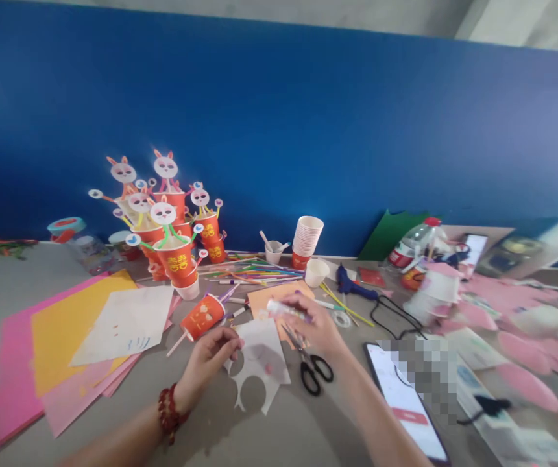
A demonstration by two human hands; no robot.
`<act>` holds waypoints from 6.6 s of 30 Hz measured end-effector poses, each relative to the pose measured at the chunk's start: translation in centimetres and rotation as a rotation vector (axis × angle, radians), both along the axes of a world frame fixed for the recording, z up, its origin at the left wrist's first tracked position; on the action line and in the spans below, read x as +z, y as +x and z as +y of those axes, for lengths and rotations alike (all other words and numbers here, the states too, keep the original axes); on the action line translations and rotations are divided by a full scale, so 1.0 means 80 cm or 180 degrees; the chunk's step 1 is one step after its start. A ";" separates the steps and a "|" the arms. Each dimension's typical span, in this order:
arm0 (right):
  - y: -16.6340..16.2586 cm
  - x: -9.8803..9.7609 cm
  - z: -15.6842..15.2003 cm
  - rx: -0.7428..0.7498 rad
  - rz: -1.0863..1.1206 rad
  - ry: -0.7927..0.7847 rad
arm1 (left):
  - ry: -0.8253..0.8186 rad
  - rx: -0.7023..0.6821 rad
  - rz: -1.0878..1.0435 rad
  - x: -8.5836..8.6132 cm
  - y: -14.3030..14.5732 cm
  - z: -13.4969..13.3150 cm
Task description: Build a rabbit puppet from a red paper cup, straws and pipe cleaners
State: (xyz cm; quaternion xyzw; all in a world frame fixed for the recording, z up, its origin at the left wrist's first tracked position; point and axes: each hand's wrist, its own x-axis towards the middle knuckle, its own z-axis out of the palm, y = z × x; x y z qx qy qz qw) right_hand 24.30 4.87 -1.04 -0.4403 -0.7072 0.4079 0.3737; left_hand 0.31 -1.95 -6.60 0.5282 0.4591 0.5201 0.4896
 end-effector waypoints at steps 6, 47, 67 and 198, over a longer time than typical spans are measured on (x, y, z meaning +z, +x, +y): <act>-0.048 -0.023 -0.062 0.0200 0.0388 0.0832 | 0.0259 0.0298 0.0020 0.001 -0.005 0.001; -0.047 -0.069 -0.068 0.0293 -0.0321 0.1361 | 0.2573 0.0070 0.2370 0.018 -0.018 -0.013; -0.045 -0.067 -0.068 0.0250 -0.0248 0.1283 | 0.2533 -0.0196 0.2051 0.021 -0.023 -0.014; -0.053 -0.059 -0.068 0.0126 -0.0145 0.0220 | 0.2159 0.0376 0.1954 0.013 -0.003 -0.001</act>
